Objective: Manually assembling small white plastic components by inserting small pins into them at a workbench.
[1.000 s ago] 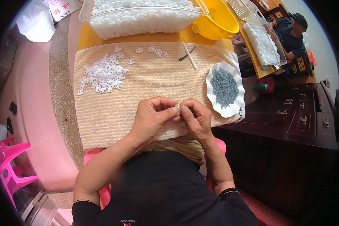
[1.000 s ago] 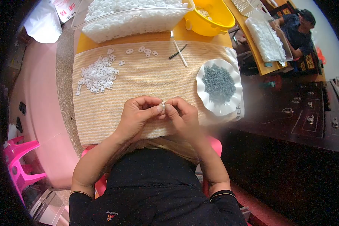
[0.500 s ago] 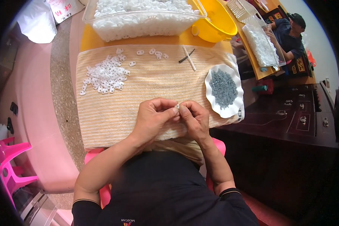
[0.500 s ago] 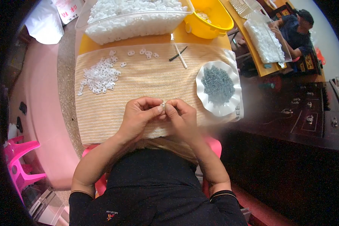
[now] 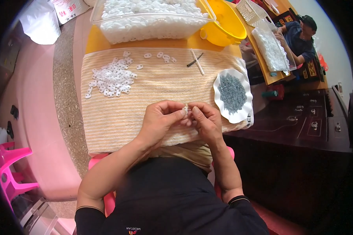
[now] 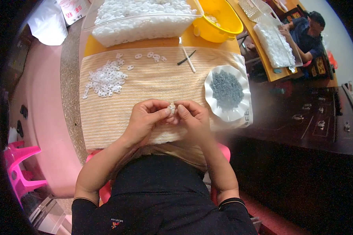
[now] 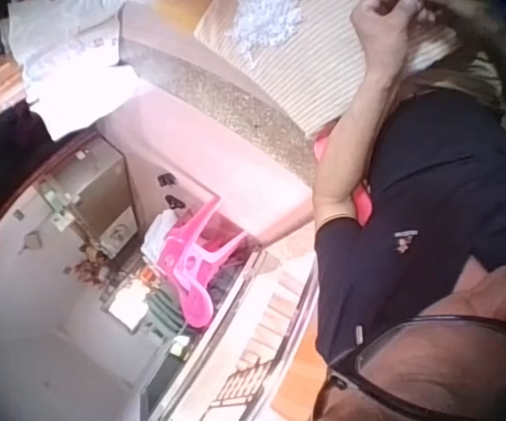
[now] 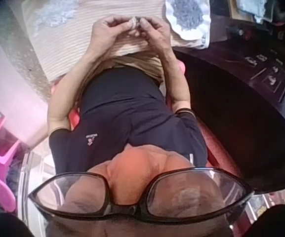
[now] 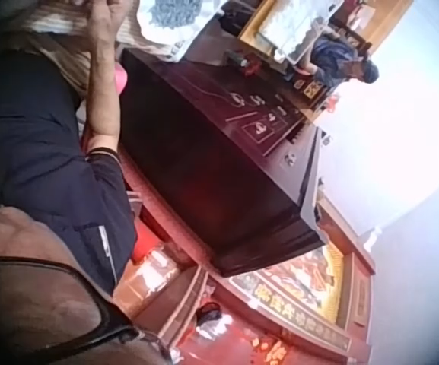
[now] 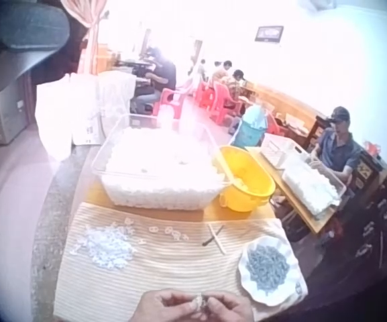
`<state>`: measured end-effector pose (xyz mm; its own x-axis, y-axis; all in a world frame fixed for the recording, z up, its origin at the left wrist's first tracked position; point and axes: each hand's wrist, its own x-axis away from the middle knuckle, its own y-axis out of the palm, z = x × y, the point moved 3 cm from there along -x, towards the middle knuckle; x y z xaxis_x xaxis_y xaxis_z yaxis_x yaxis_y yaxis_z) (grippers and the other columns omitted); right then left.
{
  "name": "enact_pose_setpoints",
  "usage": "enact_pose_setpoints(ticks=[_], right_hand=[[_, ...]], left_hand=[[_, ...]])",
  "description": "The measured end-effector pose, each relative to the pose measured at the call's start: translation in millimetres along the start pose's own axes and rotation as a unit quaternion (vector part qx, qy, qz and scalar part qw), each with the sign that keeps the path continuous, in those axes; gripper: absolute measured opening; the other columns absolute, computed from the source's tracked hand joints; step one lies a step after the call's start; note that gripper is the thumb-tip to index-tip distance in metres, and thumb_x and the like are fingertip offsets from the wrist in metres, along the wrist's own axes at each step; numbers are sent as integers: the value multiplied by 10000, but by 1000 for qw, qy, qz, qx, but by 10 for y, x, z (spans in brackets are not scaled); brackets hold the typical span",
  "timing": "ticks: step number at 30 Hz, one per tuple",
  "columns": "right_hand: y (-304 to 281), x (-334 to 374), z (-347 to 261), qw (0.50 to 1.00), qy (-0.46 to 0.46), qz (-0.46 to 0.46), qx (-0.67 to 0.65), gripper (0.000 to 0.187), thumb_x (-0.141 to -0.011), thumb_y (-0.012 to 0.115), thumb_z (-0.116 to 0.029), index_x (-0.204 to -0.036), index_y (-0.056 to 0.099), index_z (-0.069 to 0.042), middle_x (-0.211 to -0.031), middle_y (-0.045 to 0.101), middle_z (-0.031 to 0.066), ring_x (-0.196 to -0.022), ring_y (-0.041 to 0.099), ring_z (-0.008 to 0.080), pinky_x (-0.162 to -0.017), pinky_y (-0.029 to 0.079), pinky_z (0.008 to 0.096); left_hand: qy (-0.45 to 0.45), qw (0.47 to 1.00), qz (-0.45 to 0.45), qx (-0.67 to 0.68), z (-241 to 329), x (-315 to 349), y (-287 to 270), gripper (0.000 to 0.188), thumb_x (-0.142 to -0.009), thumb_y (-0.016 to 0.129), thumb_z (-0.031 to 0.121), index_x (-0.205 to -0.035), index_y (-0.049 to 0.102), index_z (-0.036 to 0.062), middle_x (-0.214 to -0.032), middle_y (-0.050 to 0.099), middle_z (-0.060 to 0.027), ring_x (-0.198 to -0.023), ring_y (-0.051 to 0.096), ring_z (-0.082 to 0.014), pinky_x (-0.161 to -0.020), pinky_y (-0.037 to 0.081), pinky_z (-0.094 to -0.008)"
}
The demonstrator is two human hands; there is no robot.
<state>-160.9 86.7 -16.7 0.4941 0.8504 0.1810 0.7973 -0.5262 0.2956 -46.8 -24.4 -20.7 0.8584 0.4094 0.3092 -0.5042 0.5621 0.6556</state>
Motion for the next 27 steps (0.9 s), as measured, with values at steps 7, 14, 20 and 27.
enact_pose_setpoints(ticks=[7,14,20,27], right_hand=[[-32,5,57,999,-22,19,18,209,-940,573,-108,-1074,603,49,-850,662,81,-732,627,131,-696,530,271],[101,26,-3,996,-55,41,59,142,-929,583,-72,-1014,616,37,-841,659,76,-688,625,116,-627,513,231],[60,11,34,994,-72,42,70,113,-914,601,-64,-951,627,40,-830,661,77,-671,628,117,-616,518,223],[100,23,24,997,-55,42,37,114,-920,595,-70,-955,631,32,-806,661,82,-656,634,125,-605,520,219]], left_hand=[[6,999,2,33,-51,-22,-40,159,-876,626,21,-1013,593,-52,-875,656,-117,-755,647,-178,-726,560,-299],[11,999,-3,41,-37,6,-35,159,-870,638,25,-1006,605,-48,-871,656,-106,-766,641,-160,-726,556,-281],[15,999,-11,42,-19,38,1,180,-854,661,27,-1012,612,-41,-883,664,-102,-774,643,-148,-726,554,-263],[19,999,-9,39,-19,45,9,178,-853,663,31,-1006,611,-43,-881,662,-106,-774,646,-150,-722,555,-264]])
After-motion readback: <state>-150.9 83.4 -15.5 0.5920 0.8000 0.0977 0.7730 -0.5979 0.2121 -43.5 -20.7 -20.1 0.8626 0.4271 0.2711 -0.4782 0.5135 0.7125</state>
